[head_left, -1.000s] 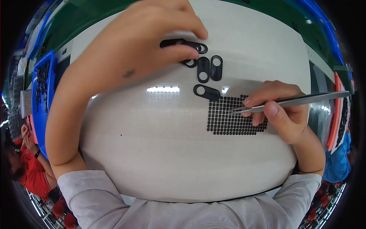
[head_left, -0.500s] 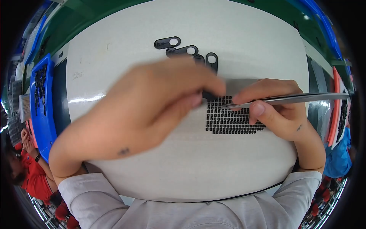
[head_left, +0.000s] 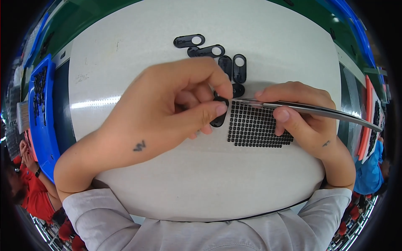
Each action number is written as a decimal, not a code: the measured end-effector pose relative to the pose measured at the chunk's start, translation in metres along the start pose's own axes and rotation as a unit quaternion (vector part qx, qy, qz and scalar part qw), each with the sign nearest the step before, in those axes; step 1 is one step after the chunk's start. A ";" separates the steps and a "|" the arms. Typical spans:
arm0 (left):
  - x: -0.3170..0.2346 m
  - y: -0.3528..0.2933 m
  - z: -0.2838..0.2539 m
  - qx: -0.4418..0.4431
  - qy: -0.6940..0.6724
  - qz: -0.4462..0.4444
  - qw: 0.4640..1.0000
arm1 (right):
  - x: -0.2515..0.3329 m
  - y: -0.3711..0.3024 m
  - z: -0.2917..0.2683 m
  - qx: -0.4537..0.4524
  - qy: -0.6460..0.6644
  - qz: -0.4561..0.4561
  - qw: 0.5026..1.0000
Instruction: The person places small black plastic components onto a grid structure using a metal stylus.
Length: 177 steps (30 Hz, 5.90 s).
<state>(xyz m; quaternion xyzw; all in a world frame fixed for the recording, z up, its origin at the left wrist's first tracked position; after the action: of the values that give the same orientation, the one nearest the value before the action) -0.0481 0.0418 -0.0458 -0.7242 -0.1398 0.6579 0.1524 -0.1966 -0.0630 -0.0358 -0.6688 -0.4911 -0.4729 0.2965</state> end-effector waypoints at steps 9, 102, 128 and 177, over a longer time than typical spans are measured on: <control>-0.001 0.003 -0.004 -0.035 0.038 0.012 0.999 | 0.004 0.004 0.002 0.048 -0.091 -0.099 0.990; -0.032 -0.002 0.009 -0.007 0.515 0.318 0.796 | 0.003 -0.001 -0.002 0.057 -0.024 -0.096 0.993; -0.005 0.005 -0.008 0.004 0.043 -0.001 0.999 | 0.009 0.010 0.003 0.076 -0.025 -0.096 0.992; -0.013 0.001 0.011 -0.005 0.112 0.019 0.994 | 0.011 -0.001 0.004 0.065 -0.014 -0.243 0.968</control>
<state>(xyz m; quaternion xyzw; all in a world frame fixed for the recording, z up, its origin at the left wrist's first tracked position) -0.0604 0.0359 -0.0356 -0.7966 -0.1111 0.5749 0.1506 -0.1957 -0.0549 -0.0275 -0.5153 -0.6726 -0.4882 0.2090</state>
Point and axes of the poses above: each hand's wrist, its own y-axis towards the middle knuckle, its own z-axis out of the palm, x = y × z, the point moved 4 cm from there along y, towards the middle knuckle, and after that the axes turned 2 degrees about y, right-handed, at the moved point
